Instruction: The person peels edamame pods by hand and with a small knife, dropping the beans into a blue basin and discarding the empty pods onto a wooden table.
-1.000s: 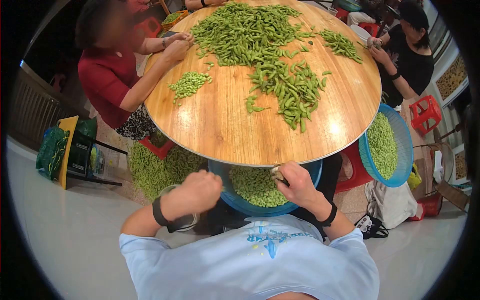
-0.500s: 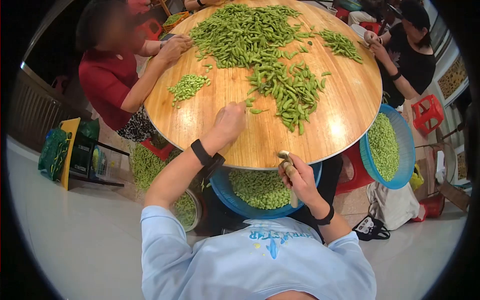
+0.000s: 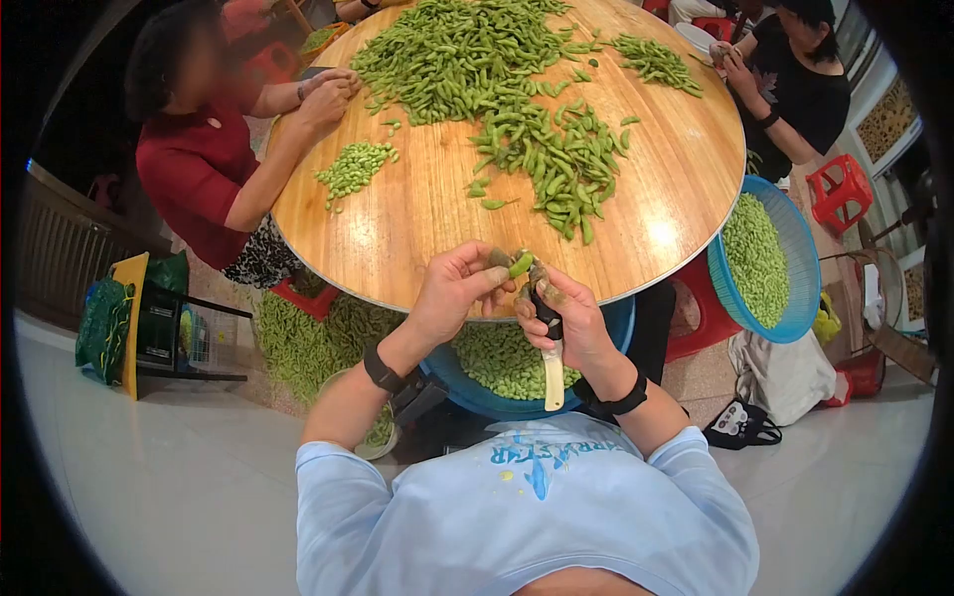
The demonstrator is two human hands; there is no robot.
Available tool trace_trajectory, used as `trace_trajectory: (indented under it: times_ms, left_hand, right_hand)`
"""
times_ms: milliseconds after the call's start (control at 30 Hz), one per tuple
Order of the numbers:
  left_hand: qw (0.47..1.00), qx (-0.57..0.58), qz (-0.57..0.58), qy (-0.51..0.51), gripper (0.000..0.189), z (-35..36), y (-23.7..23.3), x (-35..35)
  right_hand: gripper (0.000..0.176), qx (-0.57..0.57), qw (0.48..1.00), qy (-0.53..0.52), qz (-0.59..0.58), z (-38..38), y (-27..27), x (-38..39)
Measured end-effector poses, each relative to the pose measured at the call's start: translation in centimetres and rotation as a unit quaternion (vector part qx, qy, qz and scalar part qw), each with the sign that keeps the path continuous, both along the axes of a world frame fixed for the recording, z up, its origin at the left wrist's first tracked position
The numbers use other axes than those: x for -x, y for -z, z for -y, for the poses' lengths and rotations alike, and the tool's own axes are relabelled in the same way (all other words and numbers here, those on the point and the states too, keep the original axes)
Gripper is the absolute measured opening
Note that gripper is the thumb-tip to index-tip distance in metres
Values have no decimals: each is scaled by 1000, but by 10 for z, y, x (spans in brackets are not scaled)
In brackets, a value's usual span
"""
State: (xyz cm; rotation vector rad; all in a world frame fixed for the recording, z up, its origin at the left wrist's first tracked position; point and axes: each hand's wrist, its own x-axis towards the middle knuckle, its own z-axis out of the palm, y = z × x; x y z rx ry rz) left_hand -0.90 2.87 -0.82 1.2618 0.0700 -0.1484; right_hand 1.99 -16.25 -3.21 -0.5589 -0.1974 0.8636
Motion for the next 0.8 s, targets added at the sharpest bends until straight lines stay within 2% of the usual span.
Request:
trace_trajectory:
  times_ms: [233, 367, 433, 467, 533, 567, 633, 700, 800]
  left_hand:
    - [994, -93, 44, -32, 15, 6, 0, 4]
    - [994, -95, 44, -35, 14, 4, 8, 4]
    - [997, -71, 7, -38, 12, 4, 8, 3]
    - [997, -71, 7, -39, 12, 4, 10, 2]
    - [997, 32, -63, -12, 12, 2, 15, -1]
    - [997, 34, -63, -14, 12, -1, 15, -3]
    - [974, 163, -139, 77, 12, -8, 14, -4]
    - [960, 206, -154, 108, 13, -9, 14, 1]
    - [931, 280, -177, 154, 15, -8, 20, 6]
  right_hand:
    - [34, 12, 1000, 10, 5, 0, -3, 6]
    - [33, 64, 997, 38, 33, -2, -5, 9]
    - [32, 91, 993, 54, 47, -5, -1, 12]
    - [30, 123, 985, 82, 85, -8, 5, 13]
    - [29, 155, 974, 108, 125, -8, 5, 13]
    - [29, 136, 981, 90, 103, -6, 2, 12]
    - [28, 118, 987, 68, 79, -1, 0, 9]
    - [28, 9, 998, -59, -25, 10, 2, 3]
    - [27, -13, 994, -89, -55, 16, 8, 5]
